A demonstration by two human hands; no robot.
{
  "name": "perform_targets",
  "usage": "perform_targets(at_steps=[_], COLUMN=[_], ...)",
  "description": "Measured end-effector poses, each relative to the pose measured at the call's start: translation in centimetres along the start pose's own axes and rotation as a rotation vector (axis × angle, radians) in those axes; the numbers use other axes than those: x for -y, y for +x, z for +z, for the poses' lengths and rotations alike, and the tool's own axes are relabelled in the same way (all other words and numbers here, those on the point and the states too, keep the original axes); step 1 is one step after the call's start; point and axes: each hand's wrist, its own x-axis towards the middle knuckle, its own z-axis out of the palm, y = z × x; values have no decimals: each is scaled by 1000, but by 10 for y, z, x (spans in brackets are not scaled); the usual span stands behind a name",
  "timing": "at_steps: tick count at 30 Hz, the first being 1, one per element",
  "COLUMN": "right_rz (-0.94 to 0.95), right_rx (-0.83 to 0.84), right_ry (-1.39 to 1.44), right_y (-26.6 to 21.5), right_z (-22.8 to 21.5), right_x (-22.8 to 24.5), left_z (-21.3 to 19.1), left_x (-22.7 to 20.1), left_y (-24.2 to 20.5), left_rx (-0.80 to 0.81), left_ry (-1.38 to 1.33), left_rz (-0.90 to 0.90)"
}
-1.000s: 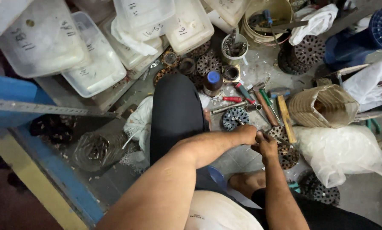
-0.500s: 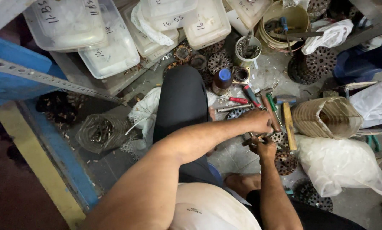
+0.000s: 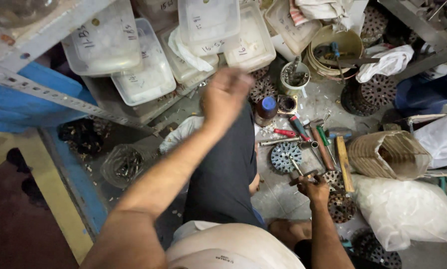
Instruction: The person sits on the floor and assembles a motor stator by inserting small white rectangular pieces into the slots of a copper-wound stator core. The person retrieves the pieces from a nearby plastic container and places them into the stator one by one.
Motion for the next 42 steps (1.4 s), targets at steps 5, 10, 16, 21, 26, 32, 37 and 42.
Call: perform_targets(at_steps=[5,10,16,21,26,32,37,42], right_rz=[85,66,43,-50,-271,-464,-600,-926], right_rx=[-42,-57,-114,-197,-290,-219,90,544], right_ry=[34,-41,-41,-149,-324,-171,-56,82], right_y=[-9,-17,-16,-5,-7,-80,-180,-253], right_z=[1,3,-1,-11,-23,-10,18,30], right_x=[11,19,27,24,48,165,284,334], left_z=[-157,-239,-290,-301,-287,-259,-220,-185], left_x=[27,55,91,93,68,-17,-119,-170], left_y=[98,117,146,119,67,5,-23,-61], left_rx=[-1044,-884,-689,-698,-548,-301,-63,355], left_ry=[375,-368,-426,-485,-293,-13,145,220], left_rz=[-182,-709,-760,-586,-500,-388,-324,-380])
